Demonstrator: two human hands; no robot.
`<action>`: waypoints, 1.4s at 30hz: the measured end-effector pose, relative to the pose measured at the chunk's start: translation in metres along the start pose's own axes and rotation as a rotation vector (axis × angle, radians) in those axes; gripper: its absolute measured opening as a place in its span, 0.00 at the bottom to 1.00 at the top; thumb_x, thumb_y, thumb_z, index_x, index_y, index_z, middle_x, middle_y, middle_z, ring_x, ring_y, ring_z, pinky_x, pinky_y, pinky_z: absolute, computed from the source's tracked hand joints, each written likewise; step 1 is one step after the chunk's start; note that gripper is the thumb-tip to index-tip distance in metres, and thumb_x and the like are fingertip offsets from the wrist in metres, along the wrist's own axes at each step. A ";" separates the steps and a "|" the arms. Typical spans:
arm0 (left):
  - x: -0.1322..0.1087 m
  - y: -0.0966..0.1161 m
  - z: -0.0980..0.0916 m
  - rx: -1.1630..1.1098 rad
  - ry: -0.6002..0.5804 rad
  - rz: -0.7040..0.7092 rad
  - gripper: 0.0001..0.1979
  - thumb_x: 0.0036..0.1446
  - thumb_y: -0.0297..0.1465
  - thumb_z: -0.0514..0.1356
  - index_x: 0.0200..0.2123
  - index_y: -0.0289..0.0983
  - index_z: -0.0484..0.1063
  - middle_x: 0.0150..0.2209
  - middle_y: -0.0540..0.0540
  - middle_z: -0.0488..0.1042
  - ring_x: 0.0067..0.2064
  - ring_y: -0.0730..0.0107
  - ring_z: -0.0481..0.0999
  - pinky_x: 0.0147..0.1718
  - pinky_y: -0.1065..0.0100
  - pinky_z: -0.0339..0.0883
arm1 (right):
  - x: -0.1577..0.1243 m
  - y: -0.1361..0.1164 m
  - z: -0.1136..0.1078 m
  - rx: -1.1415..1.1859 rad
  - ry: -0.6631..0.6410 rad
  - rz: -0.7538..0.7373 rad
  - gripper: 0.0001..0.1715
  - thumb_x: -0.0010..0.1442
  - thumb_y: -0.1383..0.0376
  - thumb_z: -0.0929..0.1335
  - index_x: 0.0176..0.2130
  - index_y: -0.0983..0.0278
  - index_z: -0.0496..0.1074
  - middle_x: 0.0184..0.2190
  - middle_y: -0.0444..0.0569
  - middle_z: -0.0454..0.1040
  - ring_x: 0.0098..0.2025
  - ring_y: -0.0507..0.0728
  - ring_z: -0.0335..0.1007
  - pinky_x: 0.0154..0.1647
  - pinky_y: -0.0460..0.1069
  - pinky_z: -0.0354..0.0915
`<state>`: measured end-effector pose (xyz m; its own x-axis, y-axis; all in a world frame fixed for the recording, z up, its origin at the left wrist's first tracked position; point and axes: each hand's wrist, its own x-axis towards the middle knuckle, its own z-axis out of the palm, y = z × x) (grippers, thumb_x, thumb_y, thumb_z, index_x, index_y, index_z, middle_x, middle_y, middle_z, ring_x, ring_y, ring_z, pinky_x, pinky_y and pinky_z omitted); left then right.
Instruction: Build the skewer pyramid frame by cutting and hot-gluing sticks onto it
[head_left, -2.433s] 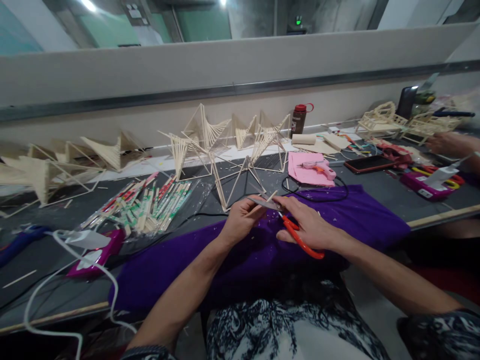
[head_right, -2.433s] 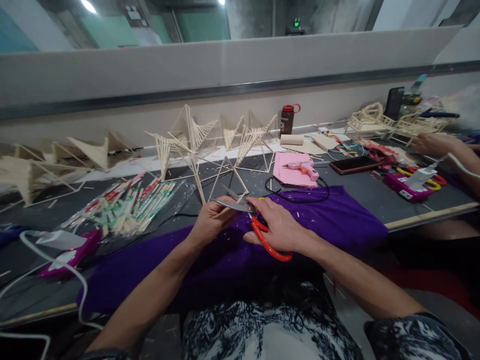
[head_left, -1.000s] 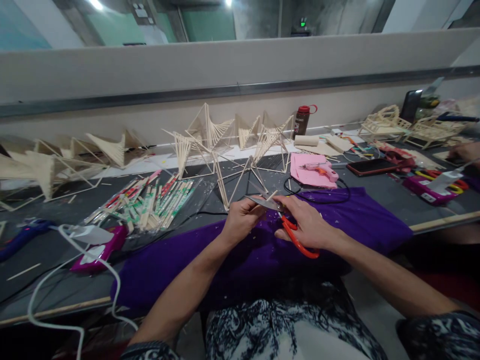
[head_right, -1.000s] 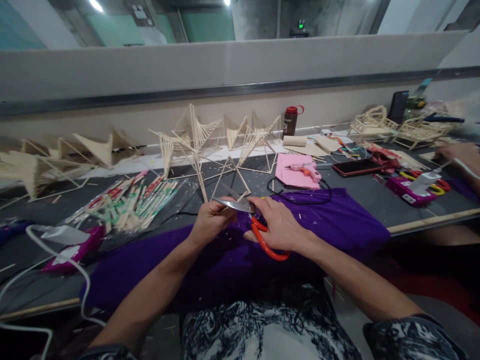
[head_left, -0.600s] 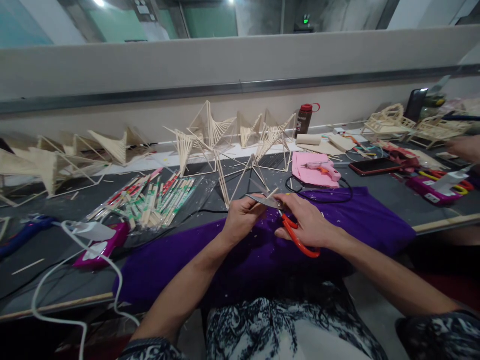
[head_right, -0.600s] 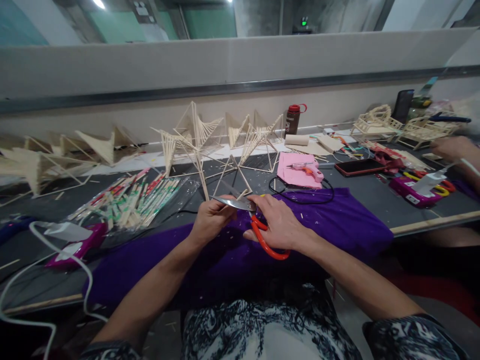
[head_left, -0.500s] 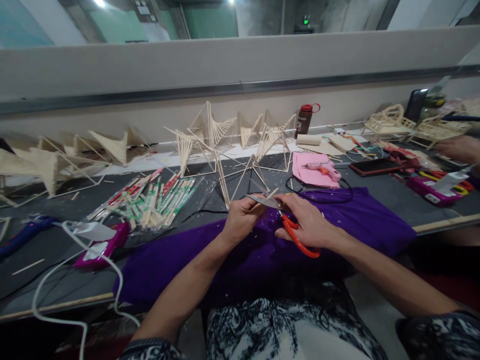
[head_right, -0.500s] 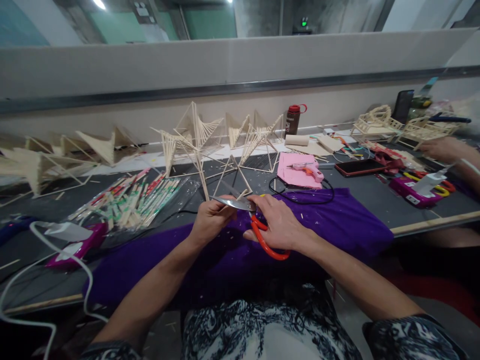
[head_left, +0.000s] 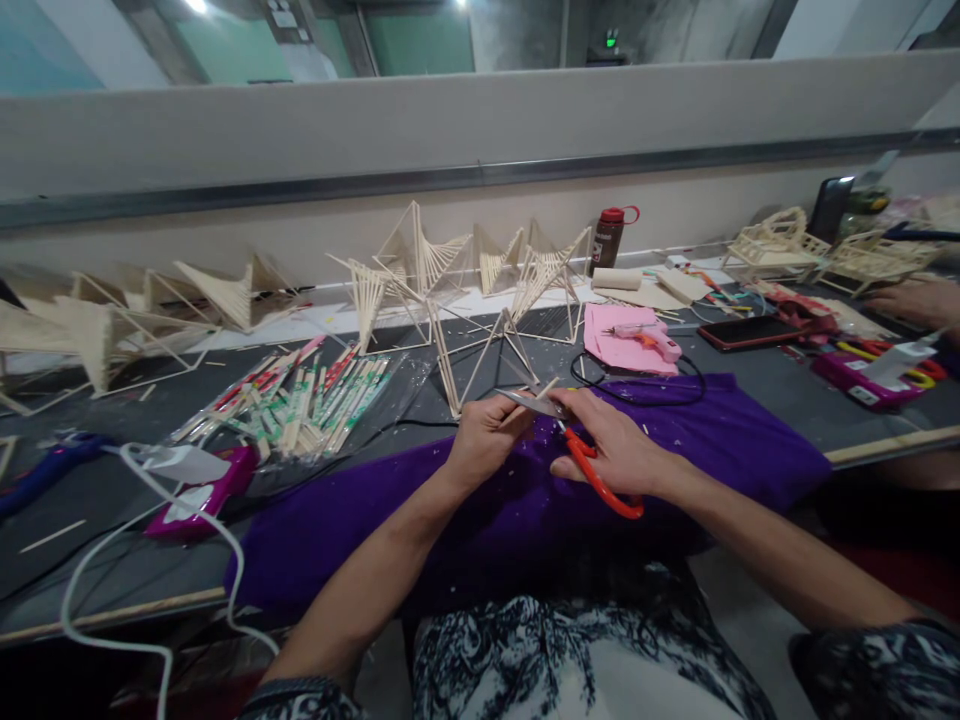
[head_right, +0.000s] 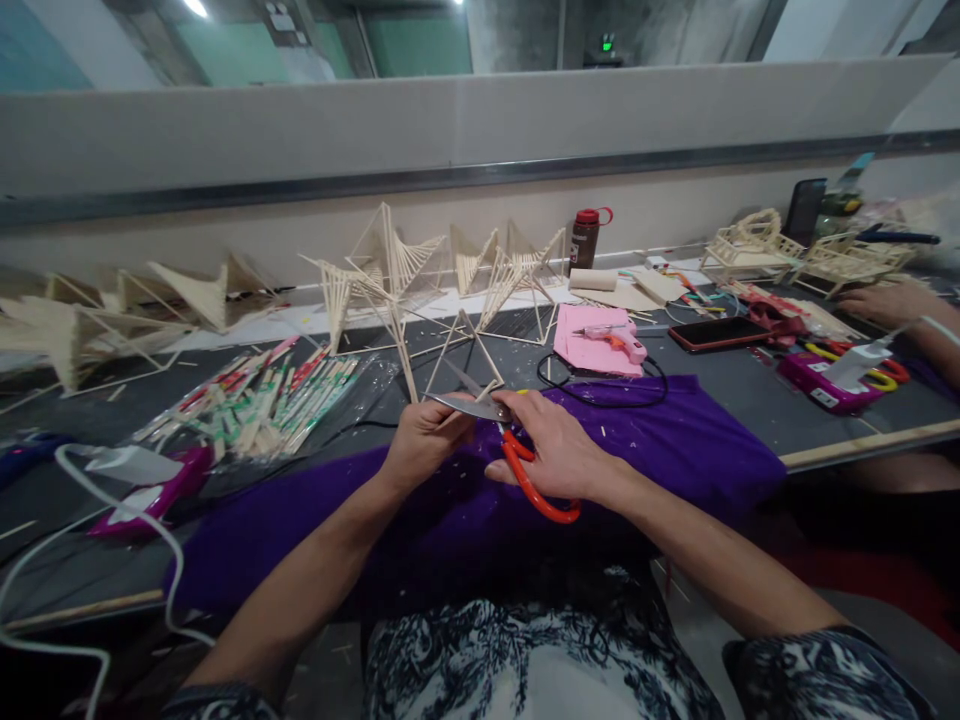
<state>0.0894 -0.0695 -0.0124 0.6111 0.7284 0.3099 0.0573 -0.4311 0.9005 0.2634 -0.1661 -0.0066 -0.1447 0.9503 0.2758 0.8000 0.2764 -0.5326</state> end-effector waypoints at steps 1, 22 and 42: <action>0.000 -0.001 0.001 0.002 -0.001 -0.002 0.13 0.56 0.38 0.58 0.27 0.34 0.74 0.20 0.52 0.66 0.21 0.79 0.60 0.21 0.77 0.54 | 0.000 0.000 0.000 0.011 -0.003 0.004 0.41 0.49 0.55 0.70 0.58 0.62 0.55 0.48 0.53 0.64 0.46 0.59 0.63 0.46 0.55 0.62; 0.001 0.013 0.006 -0.206 0.021 -0.190 0.13 0.54 0.37 0.60 0.38 0.34 0.73 0.21 0.53 0.70 0.16 0.83 0.60 0.16 0.78 0.51 | 0.000 0.027 0.009 0.051 0.230 0.032 0.16 0.51 0.70 0.63 0.42 0.63 0.67 0.26 0.42 0.69 0.24 0.50 0.64 0.27 0.44 0.59; 0.021 0.025 -0.062 -1.057 0.264 -0.157 0.07 0.57 0.33 0.57 0.33 0.35 0.73 0.22 0.52 0.70 0.19 0.85 0.66 0.13 0.82 0.54 | -0.033 0.076 -0.062 -0.618 -0.274 -0.112 0.31 0.50 0.67 0.69 0.55 0.60 0.66 0.44 0.56 0.72 0.43 0.62 0.70 0.40 0.54 0.64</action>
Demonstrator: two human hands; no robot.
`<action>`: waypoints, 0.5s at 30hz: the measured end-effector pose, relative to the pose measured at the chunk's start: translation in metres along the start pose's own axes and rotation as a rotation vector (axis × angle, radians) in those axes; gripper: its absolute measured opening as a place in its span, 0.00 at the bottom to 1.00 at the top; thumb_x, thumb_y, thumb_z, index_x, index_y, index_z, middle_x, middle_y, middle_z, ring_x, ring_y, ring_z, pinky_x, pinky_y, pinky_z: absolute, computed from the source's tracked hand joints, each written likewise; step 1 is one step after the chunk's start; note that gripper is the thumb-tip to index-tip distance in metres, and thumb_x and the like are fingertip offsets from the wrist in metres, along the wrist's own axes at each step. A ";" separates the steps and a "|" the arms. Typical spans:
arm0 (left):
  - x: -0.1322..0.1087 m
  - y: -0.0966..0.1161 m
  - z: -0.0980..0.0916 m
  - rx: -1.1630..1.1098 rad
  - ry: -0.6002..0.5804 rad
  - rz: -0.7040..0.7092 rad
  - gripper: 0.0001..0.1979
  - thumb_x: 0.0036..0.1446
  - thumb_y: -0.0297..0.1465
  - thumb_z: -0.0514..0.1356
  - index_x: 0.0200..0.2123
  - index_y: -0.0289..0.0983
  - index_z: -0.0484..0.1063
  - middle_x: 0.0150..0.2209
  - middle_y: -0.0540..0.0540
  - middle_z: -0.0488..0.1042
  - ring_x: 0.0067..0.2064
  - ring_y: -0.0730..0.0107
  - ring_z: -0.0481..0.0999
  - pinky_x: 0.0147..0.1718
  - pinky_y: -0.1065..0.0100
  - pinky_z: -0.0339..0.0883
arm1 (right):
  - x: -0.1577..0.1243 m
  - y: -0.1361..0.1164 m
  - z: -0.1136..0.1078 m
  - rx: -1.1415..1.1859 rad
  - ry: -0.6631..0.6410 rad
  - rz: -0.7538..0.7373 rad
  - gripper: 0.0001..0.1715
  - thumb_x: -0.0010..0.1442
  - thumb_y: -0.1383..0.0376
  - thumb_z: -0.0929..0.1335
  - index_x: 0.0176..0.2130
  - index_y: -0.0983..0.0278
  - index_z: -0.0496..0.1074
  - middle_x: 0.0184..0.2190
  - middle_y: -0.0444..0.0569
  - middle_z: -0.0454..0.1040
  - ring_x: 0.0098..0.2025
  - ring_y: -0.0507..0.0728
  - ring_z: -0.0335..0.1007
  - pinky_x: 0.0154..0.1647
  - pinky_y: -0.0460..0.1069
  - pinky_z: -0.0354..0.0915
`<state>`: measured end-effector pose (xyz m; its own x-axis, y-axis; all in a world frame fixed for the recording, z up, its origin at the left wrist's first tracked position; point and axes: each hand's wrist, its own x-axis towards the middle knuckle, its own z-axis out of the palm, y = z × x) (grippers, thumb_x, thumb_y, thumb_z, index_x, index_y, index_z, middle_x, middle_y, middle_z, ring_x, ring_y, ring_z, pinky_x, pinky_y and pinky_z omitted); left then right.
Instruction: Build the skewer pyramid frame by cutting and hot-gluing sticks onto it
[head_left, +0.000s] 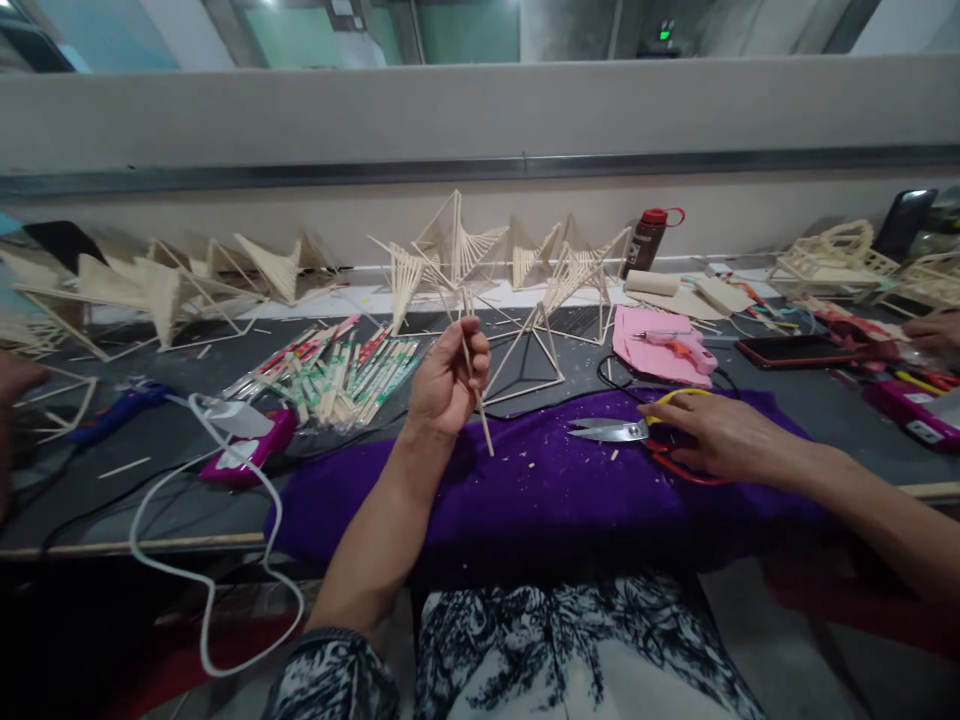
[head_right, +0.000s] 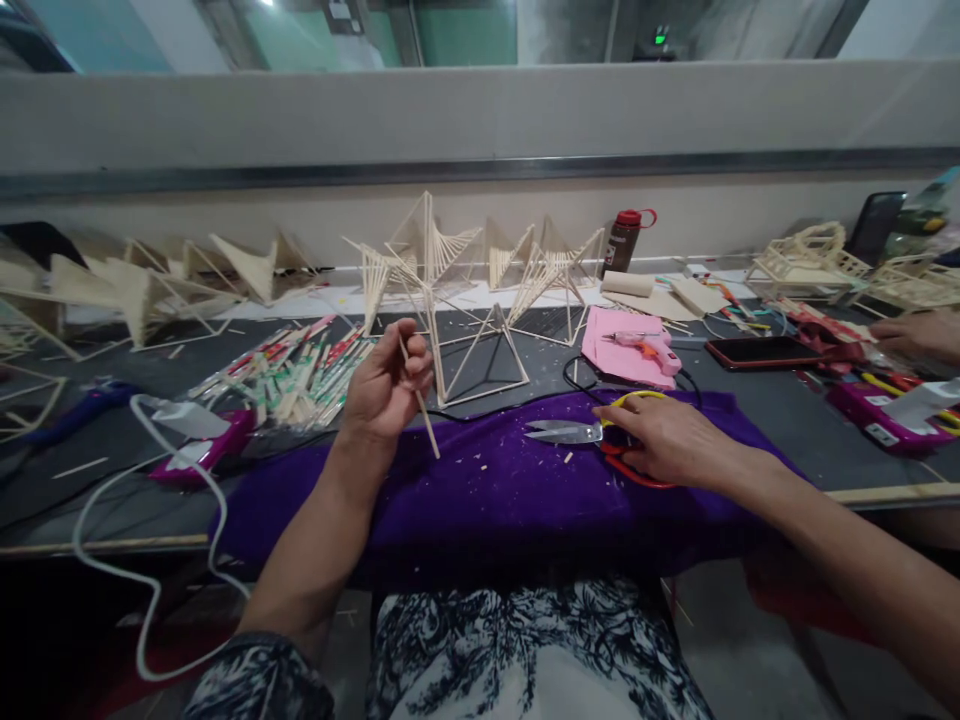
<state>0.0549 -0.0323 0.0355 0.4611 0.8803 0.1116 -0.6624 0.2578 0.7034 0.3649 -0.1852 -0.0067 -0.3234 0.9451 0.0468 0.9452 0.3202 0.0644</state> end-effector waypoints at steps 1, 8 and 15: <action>0.000 0.001 0.000 -0.022 0.011 0.000 0.08 0.58 0.33 0.57 0.32 0.36 0.72 0.23 0.52 0.70 0.20 0.85 0.67 0.13 0.82 0.55 | 0.002 0.000 -0.003 -0.041 0.003 0.011 0.29 0.50 0.67 0.69 0.53 0.60 0.68 0.43 0.56 0.73 0.42 0.63 0.70 0.39 0.54 0.64; 0.000 -0.004 0.004 -0.102 0.032 -0.040 0.08 0.60 0.31 0.54 0.33 0.34 0.71 0.24 0.51 0.71 0.21 0.84 0.69 0.14 0.82 0.57 | 0.041 -0.057 -0.019 0.135 0.366 -0.099 0.13 0.63 0.63 0.61 0.41 0.61 0.74 0.32 0.50 0.74 0.32 0.54 0.70 0.33 0.48 0.63; -0.002 -0.016 0.003 -0.098 0.046 -0.083 0.09 0.62 0.29 0.52 0.33 0.34 0.70 0.24 0.52 0.71 0.22 0.84 0.70 0.15 0.82 0.59 | 0.112 -0.121 -0.008 -0.006 0.479 -0.521 0.23 0.64 0.69 0.58 0.56 0.53 0.62 0.42 0.48 0.72 0.36 0.52 0.67 0.33 0.47 0.62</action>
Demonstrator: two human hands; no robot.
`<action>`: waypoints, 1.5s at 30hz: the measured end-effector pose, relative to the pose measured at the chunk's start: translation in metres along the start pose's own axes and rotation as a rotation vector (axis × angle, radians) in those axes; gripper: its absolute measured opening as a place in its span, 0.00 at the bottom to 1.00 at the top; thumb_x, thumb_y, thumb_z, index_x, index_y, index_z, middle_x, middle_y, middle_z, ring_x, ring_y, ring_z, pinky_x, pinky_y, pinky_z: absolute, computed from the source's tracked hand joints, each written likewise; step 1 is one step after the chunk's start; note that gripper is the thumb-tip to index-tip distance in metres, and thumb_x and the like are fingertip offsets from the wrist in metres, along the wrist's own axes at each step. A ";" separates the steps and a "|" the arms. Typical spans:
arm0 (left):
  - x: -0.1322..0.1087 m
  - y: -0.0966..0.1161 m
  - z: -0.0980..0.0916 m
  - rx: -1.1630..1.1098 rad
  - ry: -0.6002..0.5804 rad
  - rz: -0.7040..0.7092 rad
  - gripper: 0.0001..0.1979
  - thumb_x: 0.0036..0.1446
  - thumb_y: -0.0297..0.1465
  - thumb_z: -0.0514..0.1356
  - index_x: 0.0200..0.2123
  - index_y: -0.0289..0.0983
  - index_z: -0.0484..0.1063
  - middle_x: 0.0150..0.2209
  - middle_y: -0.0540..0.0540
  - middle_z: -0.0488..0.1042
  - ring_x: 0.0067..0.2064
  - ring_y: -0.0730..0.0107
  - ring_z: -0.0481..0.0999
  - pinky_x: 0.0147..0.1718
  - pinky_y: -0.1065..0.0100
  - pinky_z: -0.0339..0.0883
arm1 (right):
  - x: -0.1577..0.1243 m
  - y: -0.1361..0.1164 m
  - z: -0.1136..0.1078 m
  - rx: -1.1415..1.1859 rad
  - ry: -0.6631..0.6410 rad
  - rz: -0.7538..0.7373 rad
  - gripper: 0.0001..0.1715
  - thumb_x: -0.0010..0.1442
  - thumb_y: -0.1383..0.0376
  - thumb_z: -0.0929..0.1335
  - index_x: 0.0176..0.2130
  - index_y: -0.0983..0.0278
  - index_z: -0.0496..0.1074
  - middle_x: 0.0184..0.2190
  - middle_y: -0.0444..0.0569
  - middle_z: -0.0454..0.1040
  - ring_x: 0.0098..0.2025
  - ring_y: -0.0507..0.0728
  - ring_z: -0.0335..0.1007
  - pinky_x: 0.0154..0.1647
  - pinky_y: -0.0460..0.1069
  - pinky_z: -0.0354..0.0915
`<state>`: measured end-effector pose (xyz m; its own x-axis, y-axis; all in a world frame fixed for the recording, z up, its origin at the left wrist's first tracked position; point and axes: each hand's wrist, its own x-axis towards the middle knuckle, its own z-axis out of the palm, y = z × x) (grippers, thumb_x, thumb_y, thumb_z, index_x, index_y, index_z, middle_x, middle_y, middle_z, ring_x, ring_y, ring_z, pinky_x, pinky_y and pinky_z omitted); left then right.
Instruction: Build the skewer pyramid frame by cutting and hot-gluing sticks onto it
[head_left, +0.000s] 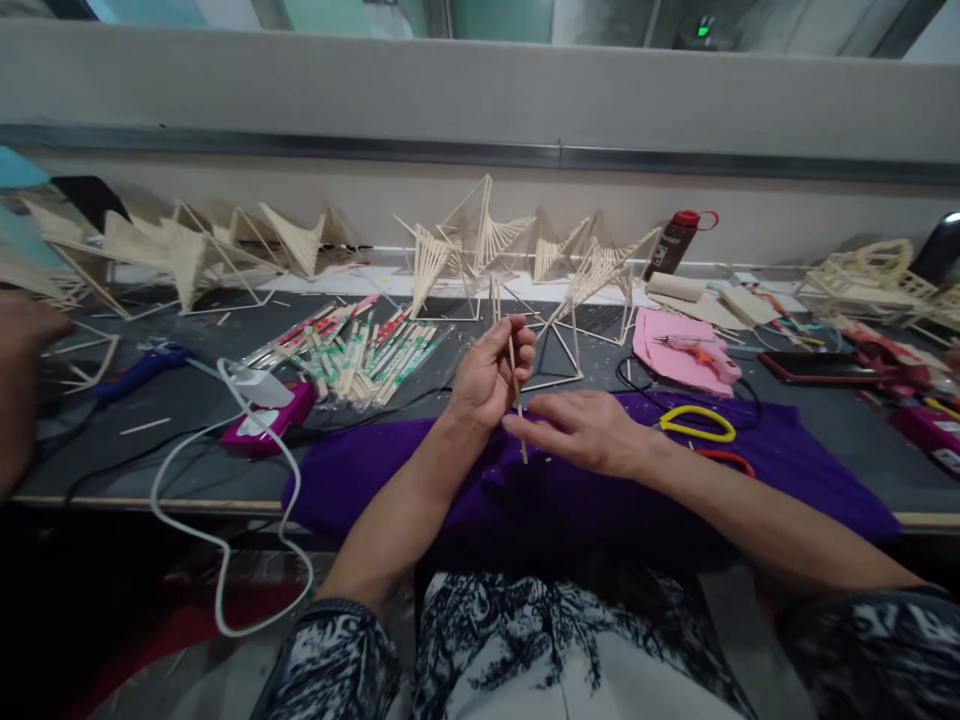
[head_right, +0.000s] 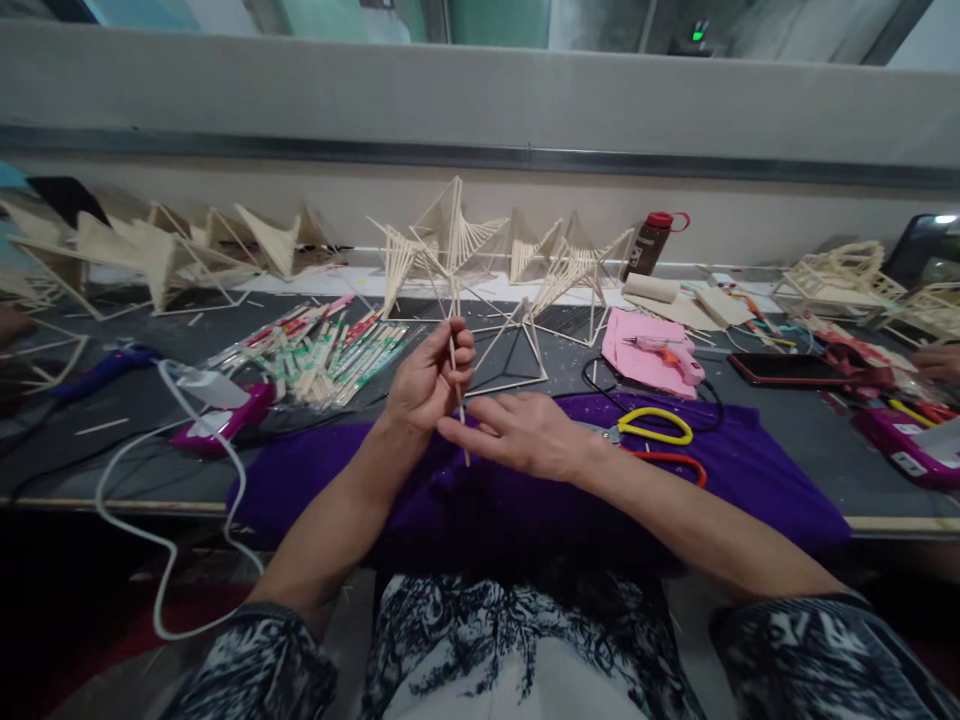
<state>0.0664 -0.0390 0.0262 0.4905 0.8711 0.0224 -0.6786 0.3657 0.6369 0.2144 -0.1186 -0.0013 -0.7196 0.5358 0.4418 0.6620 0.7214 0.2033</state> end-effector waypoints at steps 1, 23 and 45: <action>0.000 -0.001 0.000 0.001 -0.003 -0.003 0.09 0.62 0.29 0.52 0.33 0.34 0.70 0.24 0.52 0.71 0.22 0.84 0.70 0.15 0.82 0.60 | 0.006 -0.001 0.004 -0.022 -0.001 -0.037 0.23 0.64 0.69 0.58 0.56 0.52 0.63 0.41 0.47 0.73 0.35 0.52 0.67 0.32 0.48 0.62; -0.005 -0.025 -0.002 0.160 -0.088 -0.258 0.11 0.60 0.32 0.54 0.36 0.31 0.71 0.27 0.46 0.74 0.25 0.76 0.74 0.19 0.77 0.67 | 0.000 -0.008 -0.011 -0.030 0.363 -0.171 0.09 0.58 0.69 0.67 0.41 0.62 0.70 0.37 0.48 0.74 0.33 0.52 0.68 0.31 0.48 0.64; -0.008 -0.031 -0.004 1.151 -0.658 -0.552 0.11 0.47 0.35 0.64 0.32 0.33 0.77 0.25 0.49 0.75 0.23 0.77 0.69 0.19 0.77 0.57 | -0.033 0.032 -0.014 1.506 0.504 1.069 0.16 0.52 0.55 0.70 0.30 0.66 0.68 0.21 0.40 0.67 0.18 0.45 0.61 0.15 0.41 0.51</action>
<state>0.0811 -0.0558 0.0031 0.9151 0.2847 -0.2856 0.3344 -0.1399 0.9320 0.2625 -0.1191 0.0025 0.1071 0.9907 0.0836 -0.1792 0.1019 -0.9785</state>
